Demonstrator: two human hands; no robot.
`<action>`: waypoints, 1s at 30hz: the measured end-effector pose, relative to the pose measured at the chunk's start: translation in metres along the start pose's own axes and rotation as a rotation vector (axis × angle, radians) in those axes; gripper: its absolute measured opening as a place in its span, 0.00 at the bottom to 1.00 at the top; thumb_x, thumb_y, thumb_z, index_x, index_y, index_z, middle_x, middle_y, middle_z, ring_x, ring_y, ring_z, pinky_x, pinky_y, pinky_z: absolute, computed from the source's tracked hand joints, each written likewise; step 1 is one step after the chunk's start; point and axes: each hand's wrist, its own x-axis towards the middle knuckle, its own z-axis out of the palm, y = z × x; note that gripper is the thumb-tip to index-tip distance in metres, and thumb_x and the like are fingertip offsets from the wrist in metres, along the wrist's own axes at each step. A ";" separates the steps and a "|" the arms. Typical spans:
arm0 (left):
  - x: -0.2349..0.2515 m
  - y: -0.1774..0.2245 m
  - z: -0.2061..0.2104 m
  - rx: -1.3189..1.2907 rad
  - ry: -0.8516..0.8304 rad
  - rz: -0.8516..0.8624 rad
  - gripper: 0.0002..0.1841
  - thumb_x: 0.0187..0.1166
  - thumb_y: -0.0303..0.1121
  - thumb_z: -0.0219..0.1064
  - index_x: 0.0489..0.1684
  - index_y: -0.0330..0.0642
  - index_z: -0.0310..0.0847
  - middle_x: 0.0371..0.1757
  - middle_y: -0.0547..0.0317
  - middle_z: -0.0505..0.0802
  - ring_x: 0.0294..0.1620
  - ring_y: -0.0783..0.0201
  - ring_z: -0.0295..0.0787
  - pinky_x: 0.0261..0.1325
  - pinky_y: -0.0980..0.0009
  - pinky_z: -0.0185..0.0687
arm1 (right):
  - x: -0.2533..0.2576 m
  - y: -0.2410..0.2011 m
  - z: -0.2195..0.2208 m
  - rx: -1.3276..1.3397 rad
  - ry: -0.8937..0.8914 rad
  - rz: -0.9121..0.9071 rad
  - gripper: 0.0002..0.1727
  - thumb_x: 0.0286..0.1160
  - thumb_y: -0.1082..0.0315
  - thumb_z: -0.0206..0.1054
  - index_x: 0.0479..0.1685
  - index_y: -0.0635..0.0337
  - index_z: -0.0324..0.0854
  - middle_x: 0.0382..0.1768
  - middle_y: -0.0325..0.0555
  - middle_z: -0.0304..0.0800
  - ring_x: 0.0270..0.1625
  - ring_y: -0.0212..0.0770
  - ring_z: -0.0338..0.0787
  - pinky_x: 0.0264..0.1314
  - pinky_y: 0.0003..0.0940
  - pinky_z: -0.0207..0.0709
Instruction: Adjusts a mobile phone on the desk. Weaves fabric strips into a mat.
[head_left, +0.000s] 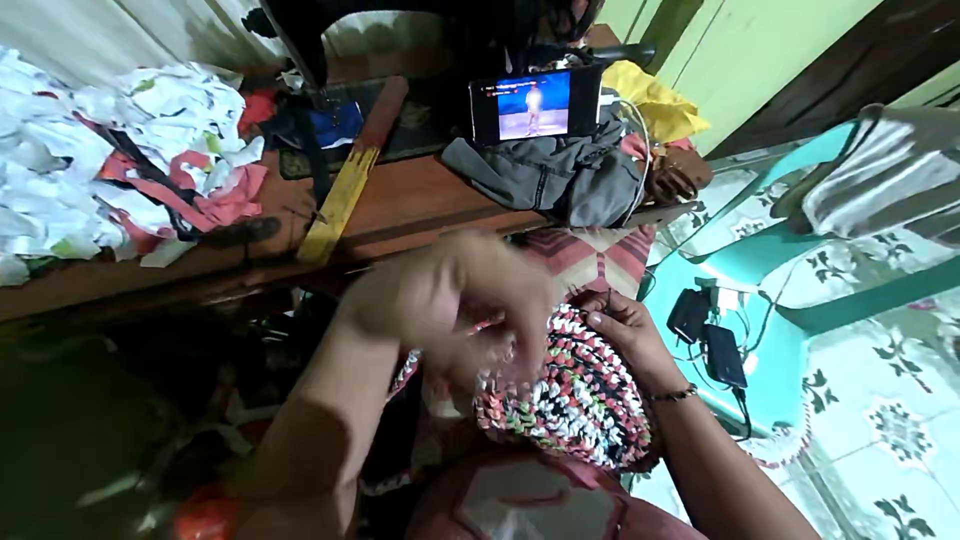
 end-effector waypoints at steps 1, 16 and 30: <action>0.020 -0.020 -0.028 0.216 0.019 -0.001 0.14 0.78 0.40 0.69 0.25 0.41 0.86 0.30 0.68 0.88 0.32 0.78 0.83 0.35 0.81 0.79 | 0.000 -0.001 0.000 -0.004 0.004 0.005 0.03 0.76 0.67 0.71 0.41 0.53 0.89 0.36 0.29 0.93 0.36 0.22 0.88 0.42 0.19 0.83; 0.080 -0.153 -0.110 1.232 0.396 -0.069 0.18 0.74 0.28 0.60 0.49 0.58 0.96 0.80 0.42 0.76 0.85 0.37 0.59 0.81 0.39 0.56 | 0.003 0.004 -0.003 0.020 -0.004 -0.009 0.04 0.75 0.66 0.72 0.42 0.53 0.89 0.33 0.29 0.92 0.34 0.22 0.88 0.39 0.19 0.83; 0.081 -0.150 -0.106 1.287 0.359 -0.208 0.18 0.77 0.36 0.59 0.56 0.63 0.93 0.90 0.45 0.65 0.94 0.35 0.41 0.87 0.32 0.39 | 0.003 0.005 -0.003 -0.004 0.003 -0.014 0.06 0.75 0.63 0.73 0.43 0.53 0.90 0.34 0.29 0.92 0.34 0.21 0.87 0.38 0.18 0.82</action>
